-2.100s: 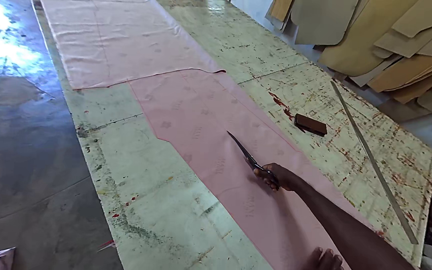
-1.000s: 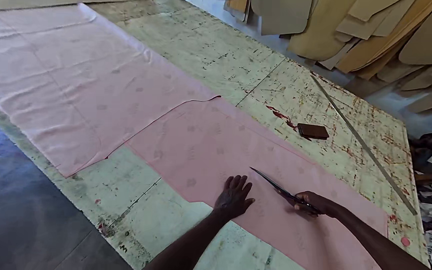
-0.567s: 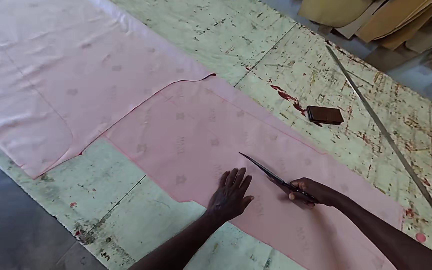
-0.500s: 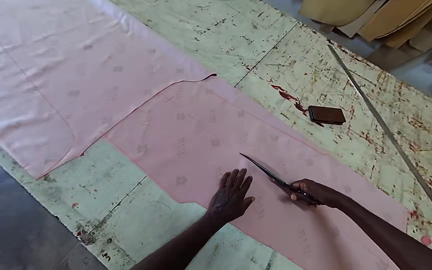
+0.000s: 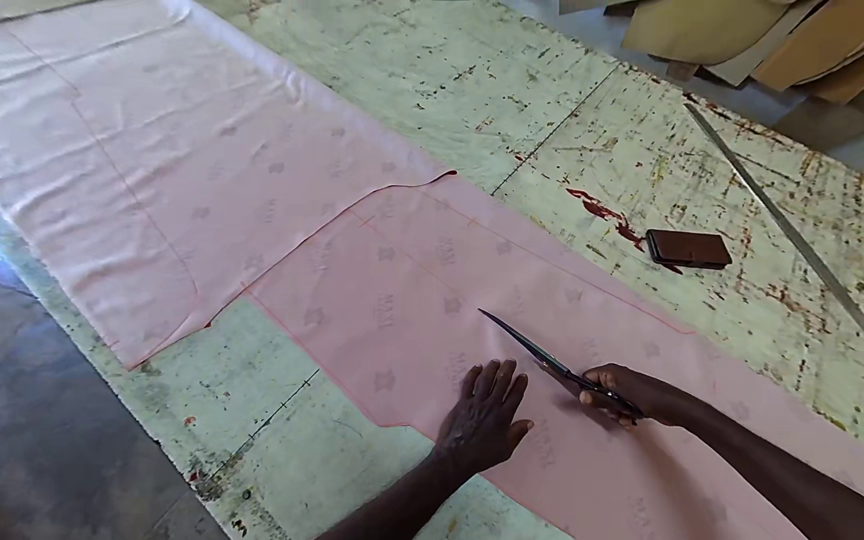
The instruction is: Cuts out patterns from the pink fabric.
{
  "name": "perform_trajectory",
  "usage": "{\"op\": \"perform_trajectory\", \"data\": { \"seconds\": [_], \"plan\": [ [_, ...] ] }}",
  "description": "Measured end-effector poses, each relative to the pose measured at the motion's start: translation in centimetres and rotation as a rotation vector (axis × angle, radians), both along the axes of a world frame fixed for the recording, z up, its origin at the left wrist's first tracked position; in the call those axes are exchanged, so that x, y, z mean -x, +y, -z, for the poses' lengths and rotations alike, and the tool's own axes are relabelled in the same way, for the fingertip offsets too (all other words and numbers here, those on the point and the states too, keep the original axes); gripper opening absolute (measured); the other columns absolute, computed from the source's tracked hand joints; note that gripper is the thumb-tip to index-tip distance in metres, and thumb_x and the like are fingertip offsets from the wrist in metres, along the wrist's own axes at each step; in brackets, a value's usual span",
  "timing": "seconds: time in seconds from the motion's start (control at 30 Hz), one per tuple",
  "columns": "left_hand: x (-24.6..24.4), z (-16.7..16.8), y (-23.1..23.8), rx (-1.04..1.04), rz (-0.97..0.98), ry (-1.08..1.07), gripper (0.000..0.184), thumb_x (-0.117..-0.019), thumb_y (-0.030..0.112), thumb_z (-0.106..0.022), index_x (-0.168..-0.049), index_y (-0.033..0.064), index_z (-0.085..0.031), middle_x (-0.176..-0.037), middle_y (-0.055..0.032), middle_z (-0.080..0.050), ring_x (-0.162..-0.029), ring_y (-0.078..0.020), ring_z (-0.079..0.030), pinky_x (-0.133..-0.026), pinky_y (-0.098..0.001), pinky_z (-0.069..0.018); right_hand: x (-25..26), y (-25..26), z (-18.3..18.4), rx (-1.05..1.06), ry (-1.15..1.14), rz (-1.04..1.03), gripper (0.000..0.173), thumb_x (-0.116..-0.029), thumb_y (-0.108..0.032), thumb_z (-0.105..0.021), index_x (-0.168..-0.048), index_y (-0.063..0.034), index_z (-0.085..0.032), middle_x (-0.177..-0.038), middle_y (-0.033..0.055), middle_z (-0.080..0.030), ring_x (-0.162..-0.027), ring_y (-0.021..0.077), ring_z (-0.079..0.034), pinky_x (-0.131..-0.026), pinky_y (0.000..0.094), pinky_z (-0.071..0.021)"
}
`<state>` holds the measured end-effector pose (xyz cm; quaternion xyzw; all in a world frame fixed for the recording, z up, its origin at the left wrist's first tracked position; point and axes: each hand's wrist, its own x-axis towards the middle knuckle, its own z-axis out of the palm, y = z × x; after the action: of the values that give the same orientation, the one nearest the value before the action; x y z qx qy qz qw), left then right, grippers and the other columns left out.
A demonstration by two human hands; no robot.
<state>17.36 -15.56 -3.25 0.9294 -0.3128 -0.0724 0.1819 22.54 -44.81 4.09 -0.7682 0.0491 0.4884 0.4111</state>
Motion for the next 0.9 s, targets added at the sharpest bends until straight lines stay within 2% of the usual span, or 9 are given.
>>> {"op": "perform_trajectory", "data": {
  "seconds": [0.07,0.13,0.23,0.3,0.57,0.67,0.77,0.83,0.9],
  "plan": [
    [0.0,-0.1,0.0,0.01,-0.001,0.004,0.068,-0.1048,0.06,-0.031,-0.158,0.0186,-0.039,-0.169,-0.008,-0.027,-0.156,-0.0303,-0.023,-0.125,-0.0576,-0.0167,-1.2,1.1,-0.3,0.004,-0.006,-0.026,0.036,-0.098,-0.042,-0.068,-0.094,-0.0075,-0.057,-0.064,0.0022,-0.053,-0.049,0.011,-0.054,-0.049,0.0253,-0.0495],
    [0.1,-0.2,-0.1,0.006,0.003,0.024,0.069,-0.1049,0.061,-0.03,-0.159,0.0189,-0.038,-0.169,-0.0077,-0.026,-0.156,-0.0304,-0.022,-0.125,-0.0577,-0.0154,-2.4,2.0,-0.4,0.0,0.006,-0.061,0.039,-0.0977,-0.046,-0.067,-0.095,-0.0087,-0.057,-0.067,0.0022,-0.053,-0.052,0.011,-0.053,-0.052,0.0259,-0.0493],
    [0.0,-0.3,-0.1,0.007,0.004,0.028,0.069,-0.1048,0.061,-0.03,-0.159,0.0189,-0.038,-0.168,-0.0083,-0.029,-0.155,-0.0314,-0.025,-0.124,-0.0588,-0.0173,-2.6,2.4,0.3,-0.01,-0.032,-0.031,0.045,-0.0916,-0.052,-0.073,-0.09,-0.0104,-0.057,-0.062,0.0005,-0.051,-0.048,0.01,-0.051,-0.048,0.0255,-0.0474],
    [-0.1,-0.3,-0.1,0.015,0.011,0.024,0.068,-0.1049,0.06,-0.03,-0.158,0.0183,-0.039,-0.167,-0.0098,-0.03,-0.154,-0.0329,-0.027,-0.123,-0.0595,-0.019,-2.3,2.5,0.8,-0.007,-0.06,0.0,0.045,-0.0889,-0.051,-0.076,-0.086,-0.0097,-0.058,-0.058,0.0004,-0.05,-0.045,0.01,-0.05,-0.046,0.0254,-0.0462],
    [-0.1,-0.2,-0.1,0.026,0.02,0.066,0.067,-0.1055,0.059,-0.03,-0.159,0.0177,-0.038,-0.168,-0.01,-0.028,-0.155,-0.0333,-0.025,-0.124,-0.0607,-0.0171,-4.8,5.0,-0.3,-0.029,-0.005,-0.036,0.04,-0.0972,-0.048,-0.067,-0.095,-0.0088,-0.057,-0.066,0.0021,-0.053,-0.051,0.0109,-0.053,-0.05,0.0256,-0.0492],
    [-0.3,-0.2,0.2,0.038,0.012,0.065,0.068,-0.1053,0.059,-0.03,-0.159,0.0176,-0.038,-0.168,-0.0099,-0.028,-0.155,-0.0338,-0.026,-0.123,-0.0612,-0.0174,-5.2,5.8,0.6,-0.038,-0.018,-0.006,0.039,-0.0968,-0.045,-0.069,-0.092,-0.0088,-0.056,-0.061,0.002,-0.05,-0.047,0.0114,-0.052,-0.047,0.0258,-0.0483],
    [0.0,-0.4,-0.2,0.114,0.063,0.071,0.066,-0.105,0.053,-0.041,-0.158,0.0134,-0.04,-0.167,-0.0114,-0.031,-0.155,-0.0333,-0.027,-0.124,-0.0592,-0.0208,-5.2,5.7,0.7,-0.051,-0.021,-0.009,0.038,-0.0954,-0.045,-0.071,-0.091,-0.0094,-0.057,-0.061,0.0001,-0.049,-0.046,0.0105,-0.05,-0.046,0.0256,-0.0473],
    [0.1,-0.8,-1.9,0.183,0.206,0.042,0.062,-0.1017,0.045,-0.055,-0.153,0.0111,-0.047,-0.162,-0.0104,-0.041,-0.152,-0.0291,-0.034,-0.124,-0.0514,-0.0272,-5.7,5.5,-0.1,-0.079,0.028,-0.035,0.041,-0.0941,-0.051,-0.069,-0.091,-0.0122,-0.056,-0.062,-0.0023,-0.049,-0.047,0.0088,-0.05,-0.046,0.0246,-0.0474],
    [-0.6,-0.7,-4.7,0.227,0.343,-0.013,0.064,-0.0989,0.047,-0.062,-0.151,0.0113,-0.05,-0.159,-0.0087,-0.046,-0.151,-0.0264,-0.036,-0.126,-0.0456,-0.0256,-6.4,5.7,-1.4,-0.08,0.083,-0.058,0.044,-0.0924,-0.056,-0.068,-0.091,-0.0138,-0.056,-0.061,-0.0031,-0.048,-0.047,0.0085,-0.05,-0.045,0.0247,-0.048]
  ]
}}
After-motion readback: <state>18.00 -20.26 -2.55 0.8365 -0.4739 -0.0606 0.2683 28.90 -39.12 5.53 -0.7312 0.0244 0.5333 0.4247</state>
